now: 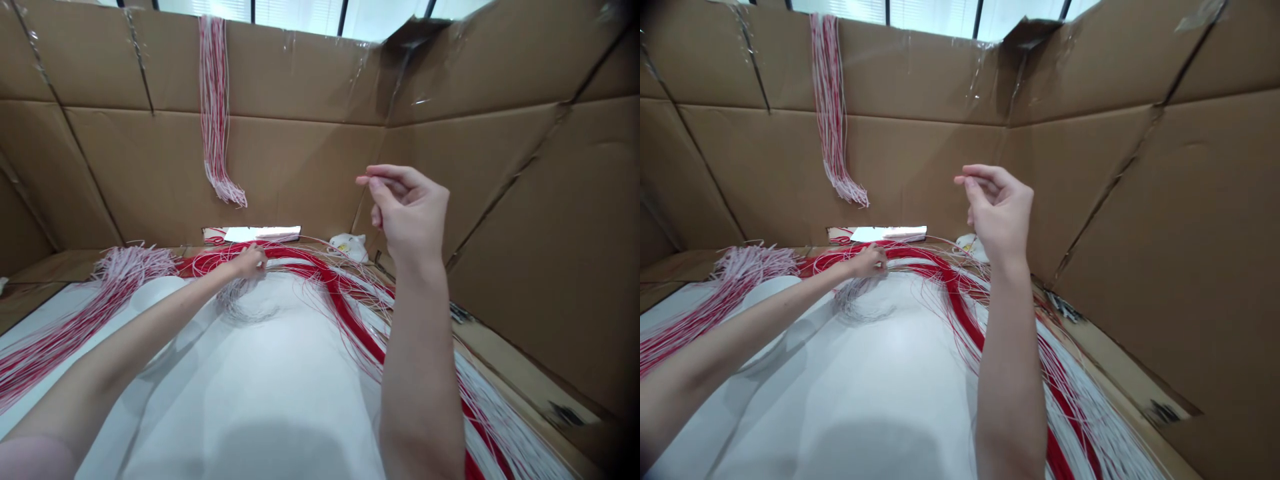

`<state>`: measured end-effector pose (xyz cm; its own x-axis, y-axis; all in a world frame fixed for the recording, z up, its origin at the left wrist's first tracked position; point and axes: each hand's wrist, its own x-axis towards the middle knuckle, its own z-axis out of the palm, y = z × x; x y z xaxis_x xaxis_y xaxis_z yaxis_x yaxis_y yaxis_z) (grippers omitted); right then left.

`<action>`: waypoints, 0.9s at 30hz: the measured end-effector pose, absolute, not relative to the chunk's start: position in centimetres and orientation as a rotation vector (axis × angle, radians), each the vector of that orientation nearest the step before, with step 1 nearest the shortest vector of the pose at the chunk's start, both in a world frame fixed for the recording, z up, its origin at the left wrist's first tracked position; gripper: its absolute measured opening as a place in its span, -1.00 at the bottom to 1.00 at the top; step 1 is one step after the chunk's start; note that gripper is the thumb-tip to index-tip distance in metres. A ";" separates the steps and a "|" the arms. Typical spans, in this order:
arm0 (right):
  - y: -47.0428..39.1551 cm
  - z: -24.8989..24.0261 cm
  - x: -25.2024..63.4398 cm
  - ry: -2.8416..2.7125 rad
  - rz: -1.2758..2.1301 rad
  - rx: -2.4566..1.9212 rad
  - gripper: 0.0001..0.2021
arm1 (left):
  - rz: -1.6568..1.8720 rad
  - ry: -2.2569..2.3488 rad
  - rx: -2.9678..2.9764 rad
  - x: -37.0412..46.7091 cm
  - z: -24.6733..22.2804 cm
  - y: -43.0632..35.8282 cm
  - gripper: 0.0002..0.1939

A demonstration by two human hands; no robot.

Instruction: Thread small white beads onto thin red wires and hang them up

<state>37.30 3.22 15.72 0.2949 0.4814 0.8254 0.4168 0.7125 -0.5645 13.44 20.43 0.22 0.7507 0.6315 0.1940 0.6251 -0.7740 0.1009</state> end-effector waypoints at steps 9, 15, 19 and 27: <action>3.1 15.9 38.6 -1.248 0.076 -0.878 -0.91 | 0.426 0.942 2.698 10.3 3.9 21.0 -0.84; 0.8 16.7 37.7 -1.251 0.159 -0.772 -0.90 | 0.512 0.936 2.575 10.6 4.3 20.2 -0.89; -0.4 17.1 37.5 -1.270 0.187 -0.735 -0.87 | 0.595 0.956 2.426 11.2 5.2 19.3 -0.83; -0.7 17.2 35.3 -1.404 0.336 -0.659 -0.86 | 0.654 0.954 2.221 12.5 9.2 16.4 -0.68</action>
